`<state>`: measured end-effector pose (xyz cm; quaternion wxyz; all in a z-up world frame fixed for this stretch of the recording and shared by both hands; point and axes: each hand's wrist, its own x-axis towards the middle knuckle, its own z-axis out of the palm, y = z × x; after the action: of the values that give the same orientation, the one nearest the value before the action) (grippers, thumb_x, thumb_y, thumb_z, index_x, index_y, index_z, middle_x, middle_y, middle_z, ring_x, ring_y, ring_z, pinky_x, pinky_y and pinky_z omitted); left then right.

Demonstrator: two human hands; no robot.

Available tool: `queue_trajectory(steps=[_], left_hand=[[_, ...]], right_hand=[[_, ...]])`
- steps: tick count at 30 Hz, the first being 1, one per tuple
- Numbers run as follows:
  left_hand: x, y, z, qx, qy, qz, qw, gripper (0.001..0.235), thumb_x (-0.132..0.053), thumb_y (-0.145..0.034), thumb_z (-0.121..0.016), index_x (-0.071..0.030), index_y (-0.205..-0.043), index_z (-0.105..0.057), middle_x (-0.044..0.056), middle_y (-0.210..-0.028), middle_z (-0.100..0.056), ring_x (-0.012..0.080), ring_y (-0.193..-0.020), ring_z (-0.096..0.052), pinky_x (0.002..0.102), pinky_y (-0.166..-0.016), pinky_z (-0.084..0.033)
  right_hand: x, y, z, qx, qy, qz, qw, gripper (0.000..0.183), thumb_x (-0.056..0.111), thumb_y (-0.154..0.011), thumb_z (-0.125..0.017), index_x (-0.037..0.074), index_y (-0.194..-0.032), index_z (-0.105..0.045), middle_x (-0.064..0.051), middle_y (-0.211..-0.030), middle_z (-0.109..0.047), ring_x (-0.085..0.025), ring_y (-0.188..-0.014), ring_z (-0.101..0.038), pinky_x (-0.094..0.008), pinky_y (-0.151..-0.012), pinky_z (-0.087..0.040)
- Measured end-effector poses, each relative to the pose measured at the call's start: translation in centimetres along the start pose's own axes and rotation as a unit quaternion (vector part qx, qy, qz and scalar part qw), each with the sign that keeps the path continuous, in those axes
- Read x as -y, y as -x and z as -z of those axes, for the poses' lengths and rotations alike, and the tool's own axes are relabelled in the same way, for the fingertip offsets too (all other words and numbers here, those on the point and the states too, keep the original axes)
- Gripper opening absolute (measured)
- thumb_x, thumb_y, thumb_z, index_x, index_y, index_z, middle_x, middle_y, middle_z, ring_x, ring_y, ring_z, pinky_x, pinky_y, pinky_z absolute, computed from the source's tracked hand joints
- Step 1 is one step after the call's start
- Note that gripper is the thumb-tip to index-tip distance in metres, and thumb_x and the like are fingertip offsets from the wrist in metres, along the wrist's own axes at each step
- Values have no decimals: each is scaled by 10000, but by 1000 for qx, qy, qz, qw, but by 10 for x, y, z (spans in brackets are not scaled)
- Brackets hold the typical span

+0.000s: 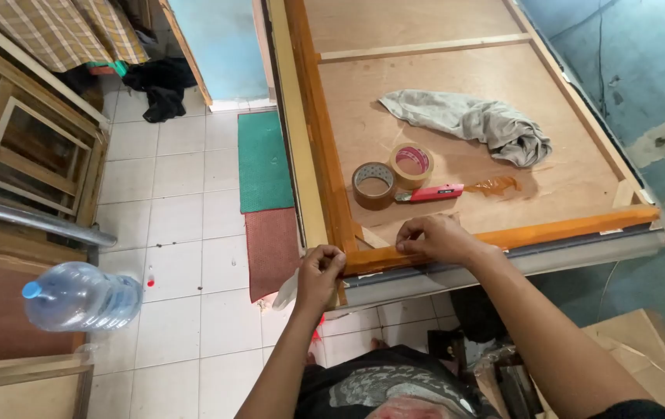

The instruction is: The person applies clear packing tape along the edges of a wooden frame lying on a workbench. They smooth the tape with a cloth, cut it with a utility knife, and repeat the process along the frame's perimeter.

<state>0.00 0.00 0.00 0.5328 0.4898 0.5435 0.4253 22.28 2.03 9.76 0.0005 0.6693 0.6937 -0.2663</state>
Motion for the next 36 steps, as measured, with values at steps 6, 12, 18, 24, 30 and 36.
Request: queue_trajectory(steps=[6,12,18,24,30,36], left_hand=[[-7,2,-8,-55,-124,20,991,90,-289,-773,-614,-200,-787,-615,-12,-790,-531,164,-784,-512,324,-769,-416],[-14,6,-16,-85,-189,63,976,125,-361,-766,-558,-237,-773,-568,-63,-784,-535,162,-848,-491,364,-844,-366],[-12,5,-16,-85,-205,58,973,147,-365,-763,-547,-220,-775,-558,-46,-786,-531,177,-869,-484,389,-850,-361],[-17,10,-18,-91,-216,50,971,124,-335,-785,-521,-216,-788,-552,-44,-783,-514,175,-864,-477,389,-854,-347],[-22,18,-12,-88,-161,1,983,122,-341,-792,-536,-220,-788,-549,-58,-773,-496,159,-845,-464,377,-873,-308],[-19,19,-7,-58,-97,-47,993,89,-276,-817,-557,-194,-785,-571,-25,-788,-532,199,-858,-494,357,-858,-361]], right_hand=[[-1,-4,-8,0,9,-5,1000,149,398,-754,-586,263,-793,-634,55,-783,-671,-206,-931,-599,-391,-858,-307],[1,-5,-11,-11,4,-15,1000,119,326,-781,-584,216,-788,-629,22,-765,-662,-217,-898,-592,-434,-888,-279],[1,-4,-17,-30,2,-38,999,141,372,-766,-607,237,-791,-639,56,-739,-655,-185,-898,-580,-425,-876,-312],[-1,0,-27,-123,-21,-73,990,385,335,-663,-710,264,-1001,-539,86,-905,-598,-152,-934,-528,-475,-852,-335],[16,13,-22,-90,-2,-15,996,273,422,-771,-588,320,-1025,-586,100,-1016,-591,-163,-1062,-489,-494,-921,-279],[15,1,-29,-57,-11,68,996,155,396,-763,-620,304,-887,-634,126,-1004,-603,-149,-1041,-502,-469,-887,-261]])
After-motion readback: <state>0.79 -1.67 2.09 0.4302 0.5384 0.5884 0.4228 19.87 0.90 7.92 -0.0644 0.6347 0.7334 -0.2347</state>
